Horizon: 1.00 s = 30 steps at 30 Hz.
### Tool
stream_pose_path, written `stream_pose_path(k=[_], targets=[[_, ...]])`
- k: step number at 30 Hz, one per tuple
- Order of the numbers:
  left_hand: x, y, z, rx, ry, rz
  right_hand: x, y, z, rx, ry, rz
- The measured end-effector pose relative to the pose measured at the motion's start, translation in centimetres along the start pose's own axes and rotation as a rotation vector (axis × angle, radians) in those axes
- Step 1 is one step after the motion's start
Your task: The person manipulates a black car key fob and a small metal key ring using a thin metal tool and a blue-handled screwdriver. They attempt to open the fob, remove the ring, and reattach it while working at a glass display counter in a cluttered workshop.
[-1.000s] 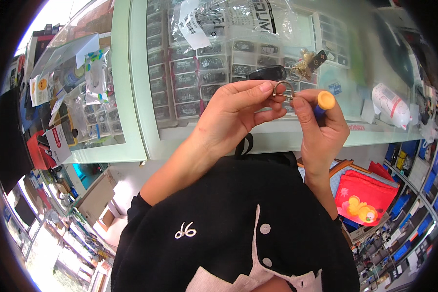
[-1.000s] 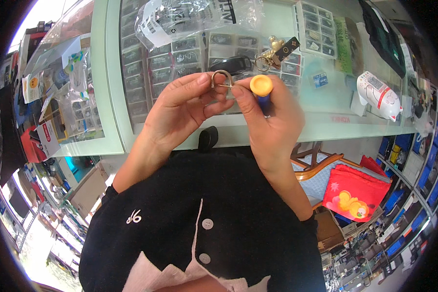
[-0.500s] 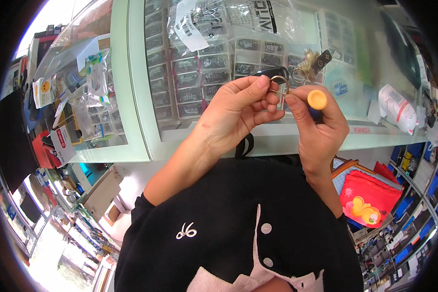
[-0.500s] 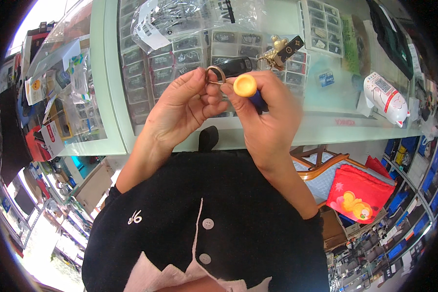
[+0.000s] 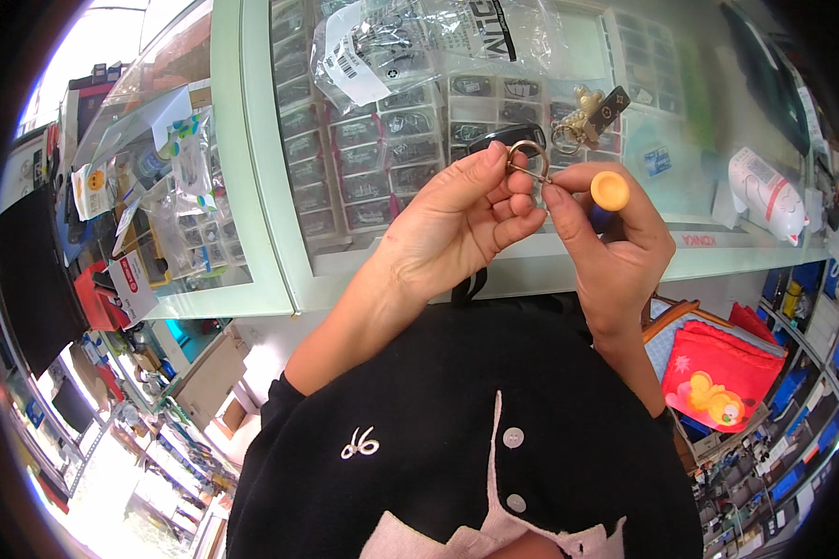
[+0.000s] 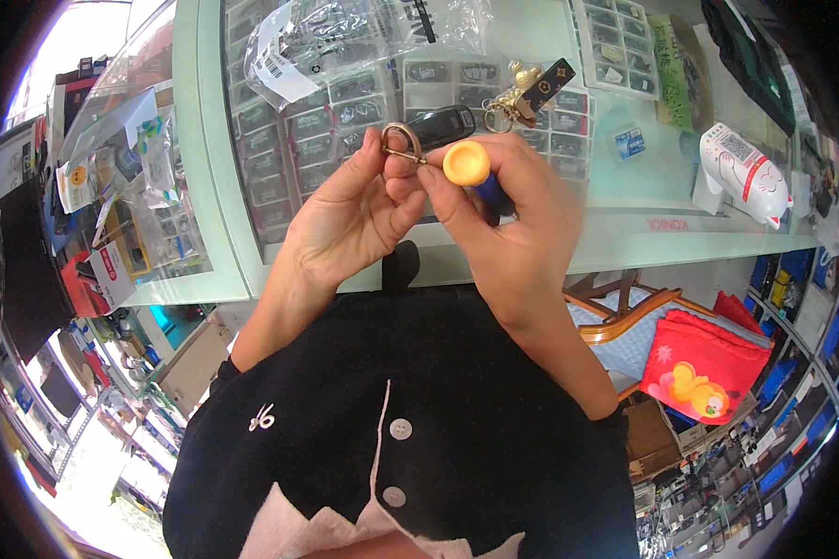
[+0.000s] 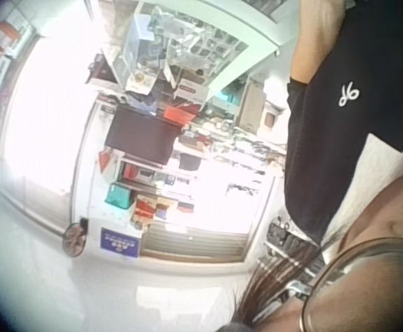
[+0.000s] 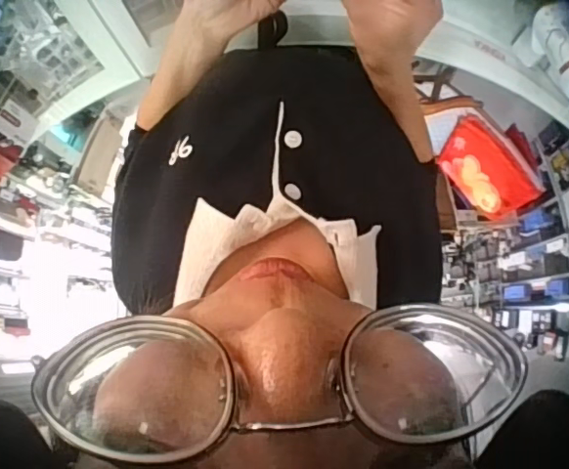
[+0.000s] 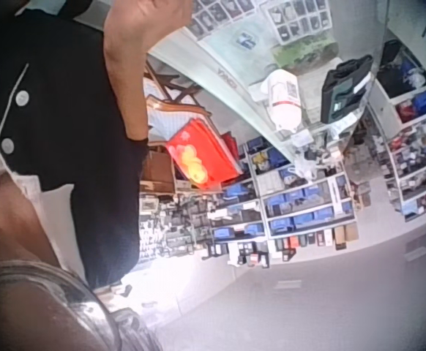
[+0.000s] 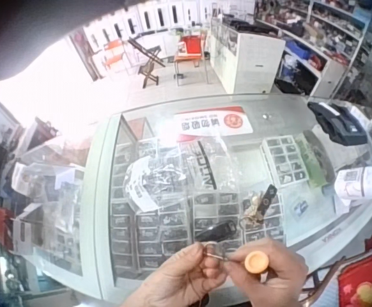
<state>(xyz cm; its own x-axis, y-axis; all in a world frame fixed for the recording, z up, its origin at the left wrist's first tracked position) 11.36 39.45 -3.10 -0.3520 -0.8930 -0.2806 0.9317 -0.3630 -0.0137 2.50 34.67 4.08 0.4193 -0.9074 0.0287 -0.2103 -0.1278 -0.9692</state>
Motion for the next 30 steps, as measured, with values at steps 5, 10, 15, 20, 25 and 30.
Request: stream_pose_path(k=[5, 10, 15, 20, 25, 30], targets=[[0.0, 0.2, 0.1, 0.054, 0.001, 0.02, 0.0, -0.5, 0.0, -0.041, 0.006, -0.013], [0.2, 0.4, 0.3, 0.078, -0.02, 0.023, 0.1, -1.6, 0.0, -0.15, 0.017, -0.107], [0.2, 0.3, 0.3, 0.064, -0.016, 0.015, 0.1, -1.8, 0.1, -0.146, 0.008, -0.136], [0.2, 0.4, 0.3, 0.082, -0.029, 0.03, 0.2, -1.9, 0.1, -0.158, -0.015, -0.139], [0.2, 0.9, 0.4, 0.175, -0.035, 0.067, 0.2, -2.1, 0.0, -0.186, -0.011, -0.132], [0.1, 0.9, 0.5, 0.186, -0.037, 0.073, 0.1, -2.0, -0.1, -0.186, -0.026, -0.093]])
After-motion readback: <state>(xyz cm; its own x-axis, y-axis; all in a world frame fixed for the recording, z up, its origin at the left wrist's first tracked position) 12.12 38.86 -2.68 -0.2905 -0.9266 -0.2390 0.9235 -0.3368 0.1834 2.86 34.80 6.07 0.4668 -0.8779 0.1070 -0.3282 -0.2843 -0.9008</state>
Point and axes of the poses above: each hand's wrist, its own x-axis towards the middle knuckle, its own z-axis out of the palm, y = z × x, the point moved 8 cm from there along x, towards the middle knuckle, and after that the axes turned 8 degrees about -y, right-handed, at the moved point
